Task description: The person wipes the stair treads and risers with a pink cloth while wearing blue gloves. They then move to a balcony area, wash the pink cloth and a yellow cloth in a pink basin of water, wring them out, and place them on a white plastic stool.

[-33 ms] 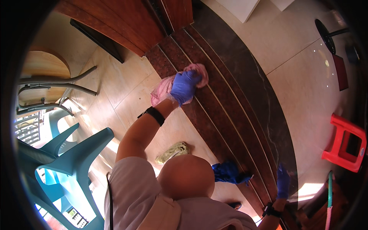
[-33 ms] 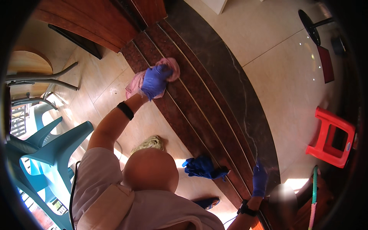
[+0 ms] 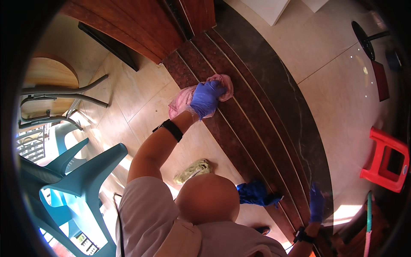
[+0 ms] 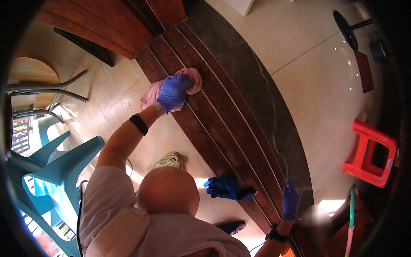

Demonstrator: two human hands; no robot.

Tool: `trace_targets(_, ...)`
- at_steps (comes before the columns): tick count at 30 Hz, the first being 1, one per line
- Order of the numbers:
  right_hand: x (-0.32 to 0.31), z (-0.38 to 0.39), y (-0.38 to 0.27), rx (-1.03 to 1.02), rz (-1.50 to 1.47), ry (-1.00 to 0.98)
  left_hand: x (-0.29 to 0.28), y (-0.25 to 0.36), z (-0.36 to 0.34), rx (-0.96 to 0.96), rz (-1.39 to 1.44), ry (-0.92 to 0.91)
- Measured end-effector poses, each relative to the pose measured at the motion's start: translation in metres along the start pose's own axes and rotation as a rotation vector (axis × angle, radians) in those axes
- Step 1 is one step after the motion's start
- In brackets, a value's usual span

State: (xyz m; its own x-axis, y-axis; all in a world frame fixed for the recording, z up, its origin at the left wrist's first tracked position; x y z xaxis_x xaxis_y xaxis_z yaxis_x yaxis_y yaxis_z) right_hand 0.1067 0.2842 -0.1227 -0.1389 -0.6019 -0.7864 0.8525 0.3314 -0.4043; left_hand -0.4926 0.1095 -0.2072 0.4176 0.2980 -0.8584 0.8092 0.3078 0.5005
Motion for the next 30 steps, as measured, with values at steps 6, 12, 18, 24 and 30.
trace_targets(6, -0.019, 0.037, 0.025, 0.094, -0.086, 0.061, -0.061, -0.026, -0.052, -0.526, 0.873, 0.193)
trace_targets(12, -0.024, 0.054, 0.020, 0.131, 0.073, -0.033, -0.027, -0.090, -0.114, -0.493, -0.780, 0.316)
trace_targets(18, -0.016, 0.033, 0.007, 0.048, -0.050, 0.086, 0.023, -0.051, -0.106, -0.265, -0.706, 0.054)
trace_targets(24, -0.017, -0.006, -0.014, -0.099, 0.275, 0.038, 0.050, 0.058, -0.031, 0.348, -0.502, -0.015)
trace_targets(30, -0.052, -0.011, -0.035, 0.070, -0.088, 0.120, 0.032, 0.062, -0.012, -0.055, 0.783, -0.512)
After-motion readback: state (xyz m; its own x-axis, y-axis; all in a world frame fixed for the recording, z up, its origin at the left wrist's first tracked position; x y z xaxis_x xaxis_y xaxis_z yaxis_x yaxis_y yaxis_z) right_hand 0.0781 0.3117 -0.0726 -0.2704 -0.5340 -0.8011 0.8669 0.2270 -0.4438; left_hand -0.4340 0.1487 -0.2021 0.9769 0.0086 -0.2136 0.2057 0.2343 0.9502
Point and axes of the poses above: each hand's wrist, its own z-axis away from the middle knuckle, its own x-axis out of the palm, y = z × x, the point moved 3 cm from there along -z, towards the middle knuckle, and after that the axes turned 14 degrees about -z, right-handed, at the moved point
